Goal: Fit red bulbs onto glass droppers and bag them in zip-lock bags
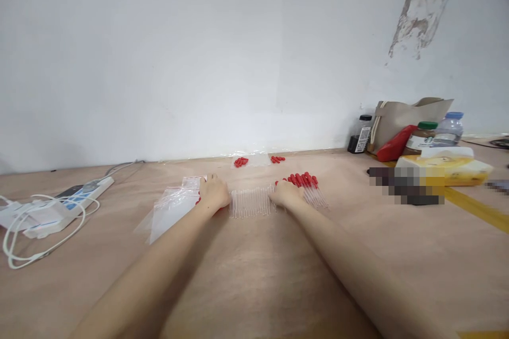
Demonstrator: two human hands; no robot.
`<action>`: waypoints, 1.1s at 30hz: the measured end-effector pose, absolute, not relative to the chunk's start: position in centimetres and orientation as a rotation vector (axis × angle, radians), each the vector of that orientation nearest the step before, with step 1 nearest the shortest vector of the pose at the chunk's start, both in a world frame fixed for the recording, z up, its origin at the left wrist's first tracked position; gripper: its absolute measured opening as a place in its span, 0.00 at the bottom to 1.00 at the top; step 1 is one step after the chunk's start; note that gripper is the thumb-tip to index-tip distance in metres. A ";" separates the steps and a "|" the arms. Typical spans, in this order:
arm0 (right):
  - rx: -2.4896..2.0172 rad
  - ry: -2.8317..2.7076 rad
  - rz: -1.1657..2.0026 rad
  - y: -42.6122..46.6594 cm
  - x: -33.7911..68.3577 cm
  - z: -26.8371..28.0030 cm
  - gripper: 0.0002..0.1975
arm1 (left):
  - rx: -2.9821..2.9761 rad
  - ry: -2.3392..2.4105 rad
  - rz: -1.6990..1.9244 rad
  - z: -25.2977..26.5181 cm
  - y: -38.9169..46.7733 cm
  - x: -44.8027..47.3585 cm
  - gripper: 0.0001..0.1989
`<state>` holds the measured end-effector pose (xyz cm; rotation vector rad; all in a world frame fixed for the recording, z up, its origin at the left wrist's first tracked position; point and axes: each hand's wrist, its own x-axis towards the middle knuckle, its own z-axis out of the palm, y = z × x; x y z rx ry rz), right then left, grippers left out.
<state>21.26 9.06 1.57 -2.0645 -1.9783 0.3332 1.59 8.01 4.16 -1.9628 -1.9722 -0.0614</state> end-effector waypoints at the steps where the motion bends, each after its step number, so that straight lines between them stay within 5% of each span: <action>1: -2.063 -1.974 0.345 9.1 21.2 1.6 0.13 | -1.953 -1.973 -0.082 4.4 7.9 1.7 0.12; 12: -1.701 -2.052 0.296 5.1 26.3 2.5 0.11 | -2.591 -1.443 -0.637 1.9 -1.1 4.1 0.04; 21: -1.071 -2.074 0.177 1.2 27.0 -2.2 0.12 | -2.831 -1.506 -0.925 -0.8 -1.1 4.8 0.07; 33: -0.924 -2.204 0.135 -1.1 25.9 -1.8 0.10 | -2.801 -1.571 -1.281 -0.6 -1.9 5.1 0.07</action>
